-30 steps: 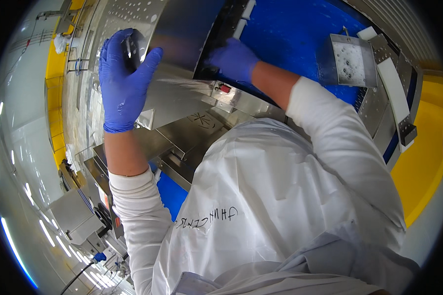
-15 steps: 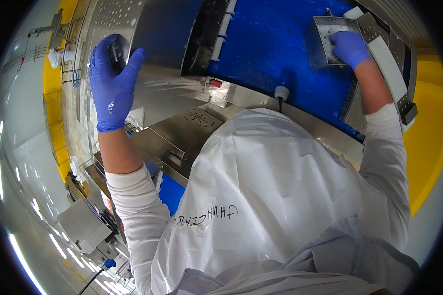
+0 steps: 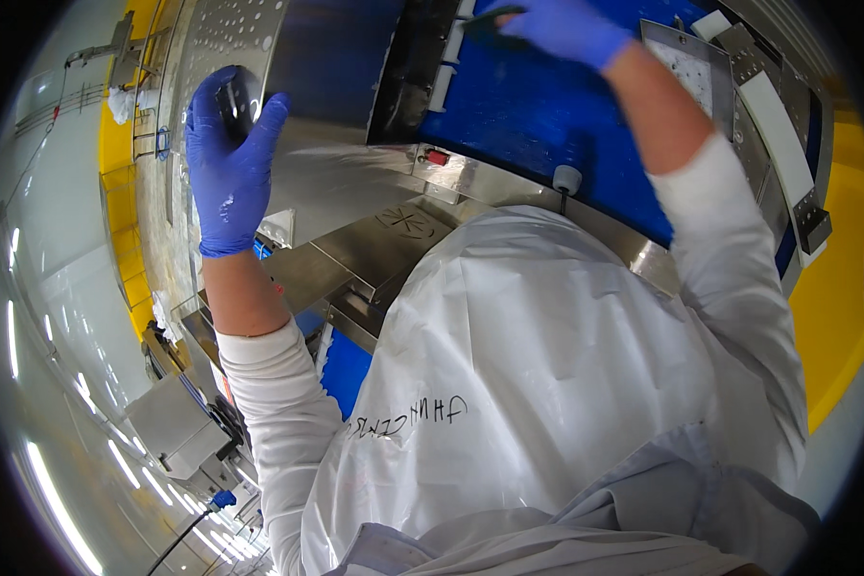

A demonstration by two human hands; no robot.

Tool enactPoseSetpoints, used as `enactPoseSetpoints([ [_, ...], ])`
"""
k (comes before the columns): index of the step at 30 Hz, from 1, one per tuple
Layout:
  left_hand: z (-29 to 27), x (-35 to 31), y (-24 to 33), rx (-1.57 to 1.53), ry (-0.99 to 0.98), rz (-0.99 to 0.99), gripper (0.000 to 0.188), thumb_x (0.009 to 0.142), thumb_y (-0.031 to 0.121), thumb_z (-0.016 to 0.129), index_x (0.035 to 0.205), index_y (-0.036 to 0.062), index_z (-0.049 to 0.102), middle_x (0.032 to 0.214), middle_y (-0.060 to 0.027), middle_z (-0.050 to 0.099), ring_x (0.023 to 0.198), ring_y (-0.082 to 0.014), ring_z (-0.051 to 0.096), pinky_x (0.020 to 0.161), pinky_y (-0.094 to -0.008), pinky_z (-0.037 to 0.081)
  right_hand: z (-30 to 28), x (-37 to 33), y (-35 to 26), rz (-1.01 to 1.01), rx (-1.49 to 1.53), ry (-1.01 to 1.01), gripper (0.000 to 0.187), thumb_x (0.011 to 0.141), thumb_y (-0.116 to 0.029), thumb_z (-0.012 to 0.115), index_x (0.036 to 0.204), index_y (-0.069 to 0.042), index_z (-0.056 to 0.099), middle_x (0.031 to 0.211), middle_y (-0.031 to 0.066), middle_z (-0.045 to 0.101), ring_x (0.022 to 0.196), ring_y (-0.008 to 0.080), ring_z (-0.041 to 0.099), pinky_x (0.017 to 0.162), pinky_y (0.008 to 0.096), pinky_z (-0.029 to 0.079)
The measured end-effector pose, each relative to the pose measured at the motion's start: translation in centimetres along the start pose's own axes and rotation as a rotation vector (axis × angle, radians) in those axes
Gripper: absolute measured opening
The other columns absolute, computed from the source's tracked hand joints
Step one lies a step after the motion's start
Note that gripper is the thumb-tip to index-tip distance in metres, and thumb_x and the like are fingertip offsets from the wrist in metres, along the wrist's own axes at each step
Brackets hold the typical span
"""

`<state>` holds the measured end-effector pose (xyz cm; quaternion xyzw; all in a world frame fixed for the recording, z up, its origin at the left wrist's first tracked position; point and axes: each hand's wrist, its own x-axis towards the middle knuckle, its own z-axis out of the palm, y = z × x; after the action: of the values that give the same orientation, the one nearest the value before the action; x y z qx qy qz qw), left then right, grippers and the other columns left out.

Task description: The person handles white rectangular blocks and metal molds at a stainless steel workstation. They place a block into a mold, then repeatedly open and close the machine's lid while adjusting internal components. The person continues to manipulate the molds and blocks throughout the clip.

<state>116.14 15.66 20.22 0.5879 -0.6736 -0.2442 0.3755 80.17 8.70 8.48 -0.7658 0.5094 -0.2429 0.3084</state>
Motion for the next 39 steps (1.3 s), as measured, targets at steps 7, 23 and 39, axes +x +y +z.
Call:
enactPoseSetpoints([
  [7,-0.1,0.3,-0.4,0.012,0.002,0.040,0.050,0.085,-0.001,0.079,0.129,0.0011,0.055,0.119,-0.0066,0.057,0.107,-0.0155,0.055,0.098,-0.0293,0.047,18.5,8.7,-0.4,-0.161,-0.315,0.074,0.049,0.091,-0.020,0.062,0.140,-0.018,0.060,0.129,0.0120,0.066,0.122,0.0311,0.061,0.101,0.0434,0.050],
  [23,-0.2,0.5,-0.1,0.190,-0.064,0.073,0.056,0.086,0.003,0.079,0.135,0.0003,0.050,0.124,-0.0081,0.053,0.110,-0.0182,0.052,0.101,-0.0309,0.044,18.8,7.9,-1.2,-0.422,-0.841,-0.123,0.075,0.084,-0.022,0.071,0.153,-0.014,0.043,0.156,0.0062,0.045,0.147,0.0218,0.038,0.117,0.0461,0.029],
  [39,0.5,0.7,1.1,0.257,-0.100,-0.046,0.058,0.095,0.004,0.068,0.148,0.0031,0.043,0.151,-0.0122,0.045,0.140,-0.0226,0.041,0.118,-0.0363,0.029,19.7,16.4,-2.9,-0.242,-0.719,-0.749,0.077,0.080,-0.031,0.073,0.150,-0.012,0.047,0.153,0.0085,0.049,0.142,0.0235,0.046,0.119,0.0464,0.029],
])
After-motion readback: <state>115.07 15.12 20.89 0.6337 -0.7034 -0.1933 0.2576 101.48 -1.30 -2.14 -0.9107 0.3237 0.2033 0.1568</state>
